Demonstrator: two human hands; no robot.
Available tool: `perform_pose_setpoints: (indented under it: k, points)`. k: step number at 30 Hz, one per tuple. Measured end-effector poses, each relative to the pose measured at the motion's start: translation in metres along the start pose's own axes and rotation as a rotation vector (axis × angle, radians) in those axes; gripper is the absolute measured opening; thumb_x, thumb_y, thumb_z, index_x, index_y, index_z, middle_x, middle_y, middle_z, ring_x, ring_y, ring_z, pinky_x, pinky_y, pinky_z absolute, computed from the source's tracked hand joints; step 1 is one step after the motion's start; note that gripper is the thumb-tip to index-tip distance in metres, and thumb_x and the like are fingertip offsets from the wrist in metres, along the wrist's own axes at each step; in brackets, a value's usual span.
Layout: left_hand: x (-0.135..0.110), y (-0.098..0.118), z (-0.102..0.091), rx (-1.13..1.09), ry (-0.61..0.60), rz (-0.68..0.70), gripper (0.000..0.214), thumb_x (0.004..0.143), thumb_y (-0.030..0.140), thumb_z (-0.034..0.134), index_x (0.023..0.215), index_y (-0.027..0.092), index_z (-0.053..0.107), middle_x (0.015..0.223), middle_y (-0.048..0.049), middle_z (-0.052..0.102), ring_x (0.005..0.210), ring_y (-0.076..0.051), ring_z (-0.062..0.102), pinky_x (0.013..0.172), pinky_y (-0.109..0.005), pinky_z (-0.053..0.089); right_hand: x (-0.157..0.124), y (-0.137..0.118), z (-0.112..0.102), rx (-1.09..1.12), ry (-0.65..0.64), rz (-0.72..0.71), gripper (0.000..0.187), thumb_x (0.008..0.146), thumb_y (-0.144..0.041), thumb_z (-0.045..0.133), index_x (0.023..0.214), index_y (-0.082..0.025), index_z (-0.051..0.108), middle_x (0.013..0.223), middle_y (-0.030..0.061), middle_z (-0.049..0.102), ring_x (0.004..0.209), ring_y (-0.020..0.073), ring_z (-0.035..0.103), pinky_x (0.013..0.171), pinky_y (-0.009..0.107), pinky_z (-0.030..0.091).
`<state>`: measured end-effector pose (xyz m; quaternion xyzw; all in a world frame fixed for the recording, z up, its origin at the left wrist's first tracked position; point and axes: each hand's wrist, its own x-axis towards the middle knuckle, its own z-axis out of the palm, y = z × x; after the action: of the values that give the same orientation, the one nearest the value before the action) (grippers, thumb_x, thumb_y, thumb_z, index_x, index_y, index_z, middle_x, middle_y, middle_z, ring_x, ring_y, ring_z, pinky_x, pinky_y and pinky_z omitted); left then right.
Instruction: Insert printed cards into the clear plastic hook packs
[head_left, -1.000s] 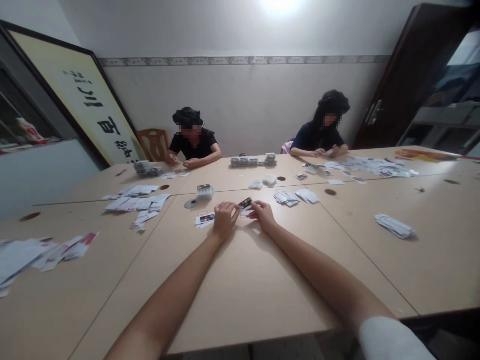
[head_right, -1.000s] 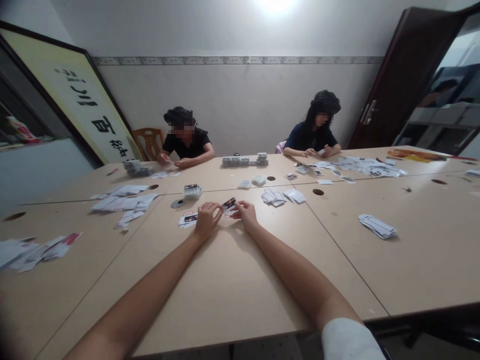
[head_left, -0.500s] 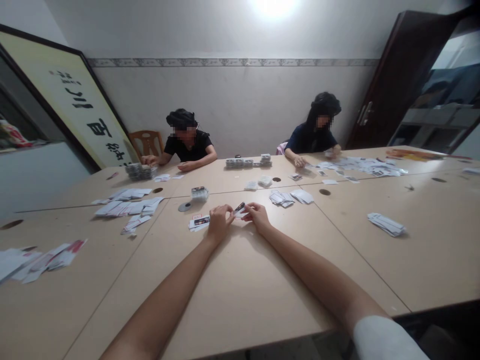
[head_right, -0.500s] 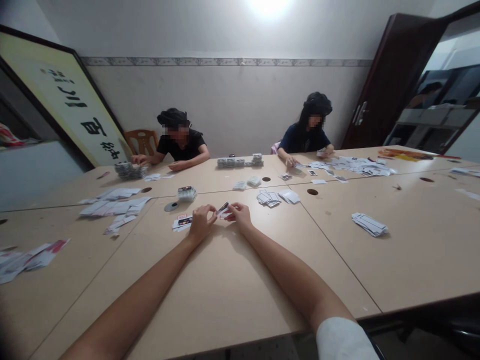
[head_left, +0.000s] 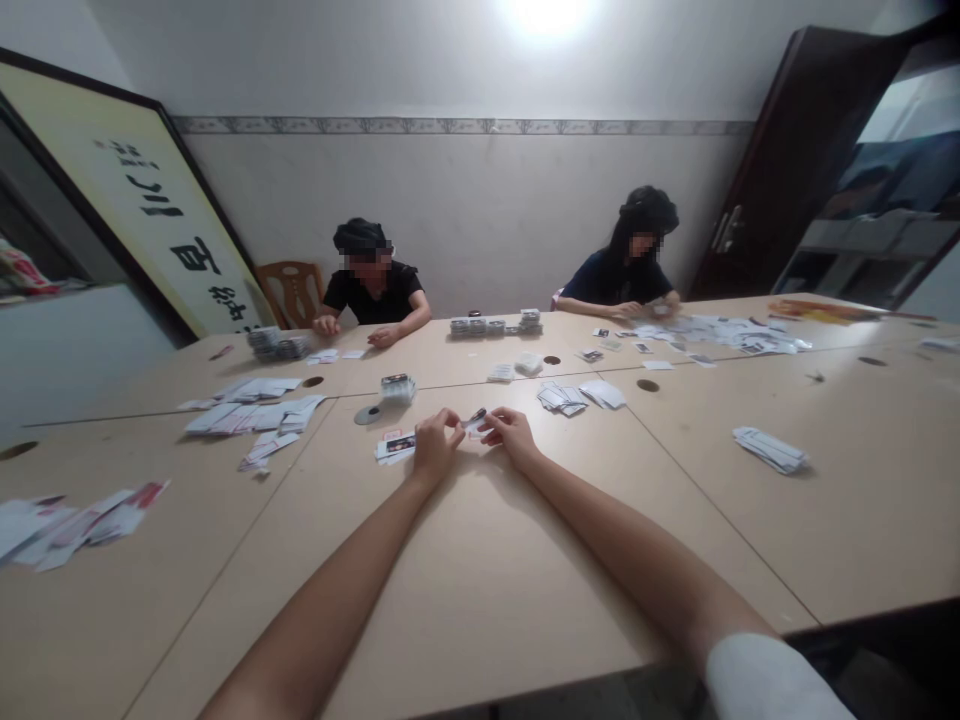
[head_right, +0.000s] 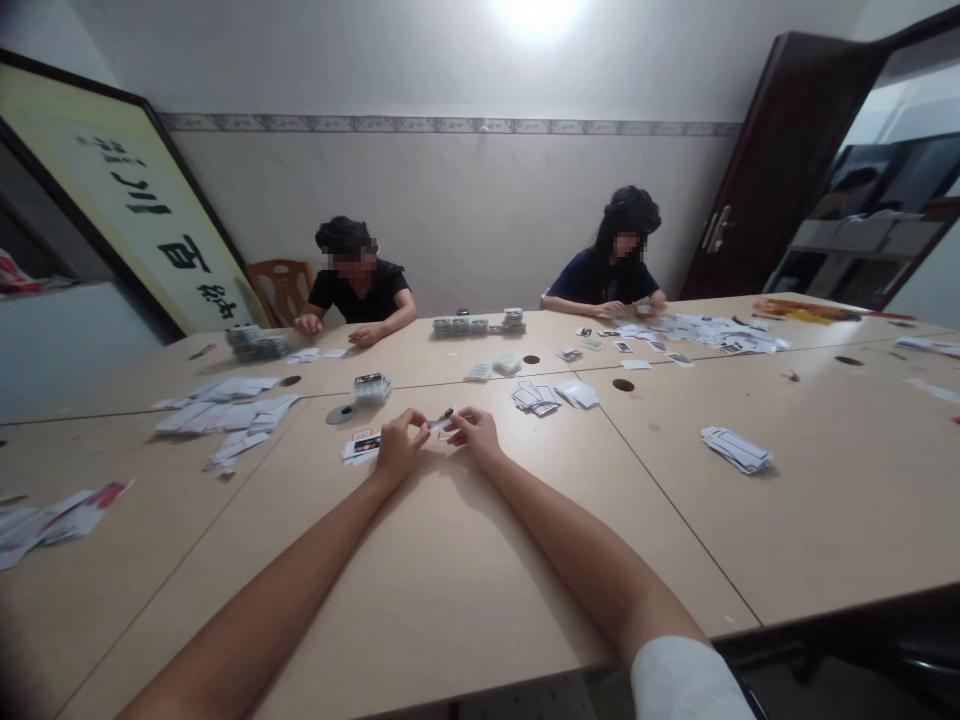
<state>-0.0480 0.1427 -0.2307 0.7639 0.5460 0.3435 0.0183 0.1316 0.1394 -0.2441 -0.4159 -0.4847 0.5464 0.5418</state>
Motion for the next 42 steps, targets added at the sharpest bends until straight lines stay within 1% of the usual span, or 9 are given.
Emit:
perform_pose_setpoints:
  k: [6,14,21,31,37,42]
  points:
    - [0.0004,-0.0007,-0.0021,-0.035,0.026,0.001,0.025,0.098,0.036,0.064,0.111,0.014,0.067,0.107,-0.007,0.069,0.094,-0.02,0.068,0.086,-0.041,0.059,-0.0027,-0.0022,0.0012,-0.029,0.001,-0.012,0.023,0.099,-0.036,0.064,0.098,-0.014,0.067,0.082,-0.0006,0.069,0.065,0.0109,0.065,0.063,0.027,0.057]
    - [-0.0002,-0.0002,-0.0009,-0.075,0.052,-0.021,0.025,0.098,0.037,0.064,0.108,0.014,0.067,0.105,-0.0065,0.069,0.093,-0.02,0.068,0.086,-0.041,0.058,0.0008,0.0018,0.0003,-0.059,-0.002,0.002,0.022,0.099,-0.036,0.064,0.102,-0.014,0.067,0.088,0.001,0.069,0.069,0.0116,0.066,0.064,0.027,0.058]
    - [-0.0002,-0.0035,0.0003,-0.132,0.099,-0.116,0.025,0.098,0.038,0.063,0.105,0.014,0.067,0.099,-0.0052,0.07,0.087,-0.018,0.068,0.082,-0.039,0.059,-0.0002,0.0017,-0.0014,-0.072,-0.002,0.007,0.023,0.099,-0.036,0.064,0.103,-0.014,0.066,0.09,0.0013,0.069,0.07,0.0119,0.066,0.065,0.028,0.058]
    - [0.0013,-0.0058,0.0022,-0.23,0.102,-0.186,0.026,0.098,0.037,0.065,0.109,0.014,0.066,0.103,-0.0061,0.069,0.089,-0.018,0.068,0.082,-0.038,0.06,-0.0027,0.0007,-0.0015,-0.089,0.009,0.002,0.024,0.099,-0.037,0.063,0.1,-0.014,0.067,0.086,0.0003,0.069,0.067,0.0113,0.065,0.063,0.027,0.057]
    - [0.0028,-0.0076,0.0049,-0.277,0.114,-0.245,0.027,0.098,0.037,0.064,0.112,0.014,0.066,0.106,-0.0068,0.069,0.089,-0.018,0.068,0.08,-0.038,0.06,-0.0014,0.0027,-0.0009,-0.103,-0.003,0.013,0.023,0.099,-0.037,0.064,0.101,-0.014,0.067,0.088,0.001,0.069,0.069,0.0117,0.065,0.064,0.027,0.058]
    - [0.0022,-0.0081,0.0061,-0.3,0.111,-0.272,0.028,0.098,0.037,0.064,0.114,0.014,0.065,0.106,-0.0068,0.069,0.088,-0.018,0.068,0.079,-0.037,0.06,0.0012,0.0064,-0.0003,-0.105,-0.005,0.028,0.024,0.099,-0.036,0.064,0.107,-0.014,0.066,0.095,0.0029,0.069,0.075,0.0134,0.067,0.068,0.03,0.059]
